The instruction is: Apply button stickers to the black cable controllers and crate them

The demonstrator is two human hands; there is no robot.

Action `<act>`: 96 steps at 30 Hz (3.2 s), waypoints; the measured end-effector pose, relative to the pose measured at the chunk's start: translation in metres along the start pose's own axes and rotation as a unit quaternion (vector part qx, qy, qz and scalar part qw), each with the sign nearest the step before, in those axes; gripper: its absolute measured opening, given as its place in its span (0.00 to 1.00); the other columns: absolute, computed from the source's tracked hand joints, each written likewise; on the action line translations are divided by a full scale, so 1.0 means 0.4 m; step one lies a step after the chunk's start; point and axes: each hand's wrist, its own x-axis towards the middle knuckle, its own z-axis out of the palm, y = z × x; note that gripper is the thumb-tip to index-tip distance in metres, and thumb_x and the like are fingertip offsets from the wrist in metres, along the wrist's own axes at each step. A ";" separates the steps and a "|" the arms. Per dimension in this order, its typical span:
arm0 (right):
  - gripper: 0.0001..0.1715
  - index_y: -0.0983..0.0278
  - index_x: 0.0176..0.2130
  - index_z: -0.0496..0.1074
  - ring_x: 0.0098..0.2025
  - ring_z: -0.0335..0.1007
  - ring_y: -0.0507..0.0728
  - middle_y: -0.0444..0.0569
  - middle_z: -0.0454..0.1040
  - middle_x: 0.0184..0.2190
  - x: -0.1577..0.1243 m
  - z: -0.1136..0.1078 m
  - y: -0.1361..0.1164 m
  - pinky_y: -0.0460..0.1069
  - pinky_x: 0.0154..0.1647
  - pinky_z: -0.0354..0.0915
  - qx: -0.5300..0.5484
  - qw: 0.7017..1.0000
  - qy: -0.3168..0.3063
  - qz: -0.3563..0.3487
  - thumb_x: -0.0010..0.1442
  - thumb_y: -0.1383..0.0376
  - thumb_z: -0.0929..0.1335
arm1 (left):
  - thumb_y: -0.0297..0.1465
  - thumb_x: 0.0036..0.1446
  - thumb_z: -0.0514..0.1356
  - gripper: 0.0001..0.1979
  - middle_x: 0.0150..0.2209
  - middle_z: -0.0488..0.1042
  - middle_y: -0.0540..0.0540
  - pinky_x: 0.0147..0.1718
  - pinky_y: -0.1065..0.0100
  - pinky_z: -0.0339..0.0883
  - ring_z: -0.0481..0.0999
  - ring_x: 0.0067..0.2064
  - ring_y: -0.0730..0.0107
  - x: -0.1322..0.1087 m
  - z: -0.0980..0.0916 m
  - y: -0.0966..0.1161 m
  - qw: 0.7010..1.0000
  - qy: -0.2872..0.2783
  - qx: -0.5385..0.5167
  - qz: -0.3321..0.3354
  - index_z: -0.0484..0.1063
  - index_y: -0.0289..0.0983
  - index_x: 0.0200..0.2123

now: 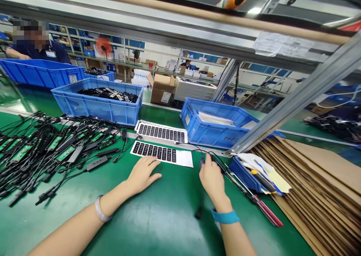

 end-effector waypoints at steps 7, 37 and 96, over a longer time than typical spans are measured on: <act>0.18 0.65 0.45 0.76 0.43 0.69 0.63 0.58 0.73 0.40 0.090 0.095 -0.033 0.56 0.47 0.64 -0.026 0.990 -0.076 -0.112 0.58 0.68 0.62 | 0.43 0.60 0.58 0.28 0.65 0.57 0.29 0.63 0.40 0.42 0.52 0.67 0.43 0.006 0.011 -0.062 0.990 -0.023 0.136 -0.012 0.64 0.36 0.60; 0.20 0.63 0.39 0.70 0.28 0.66 0.51 0.44 0.69 0.29 -0.059 0.039 -0.108 0.48 0.31 0.64 0.437 0.894 0.028 0.095 0.56 0.50 0.69 | 0.21 0.61 0.47 0.15 0.40 0.74 0.26 0.48 0.47 0.63 0.73 0.49 0.42 -0.049 -0.303 -0.108 0.910 0.174 0.199 -0.319 0.72 0.26 0.42; 0.18 0.63 0.38 0.73 0.25 0.62 0.51 0.43 0.65 0.26 -0.160 0.040 -0.195 0.43 0.17 0.67 0.435 0.868 -0.205 0.126 0.53 0.53 0.73 | 0.23 0.42 0.70 0.41 0.35 0.79 0.42 0.40 0.63 0.69 0.80 0.38 0.62 -0.075 0.083 0.119 0.685 -0.114 -0.675 -0.249 0.60 0.37 0.61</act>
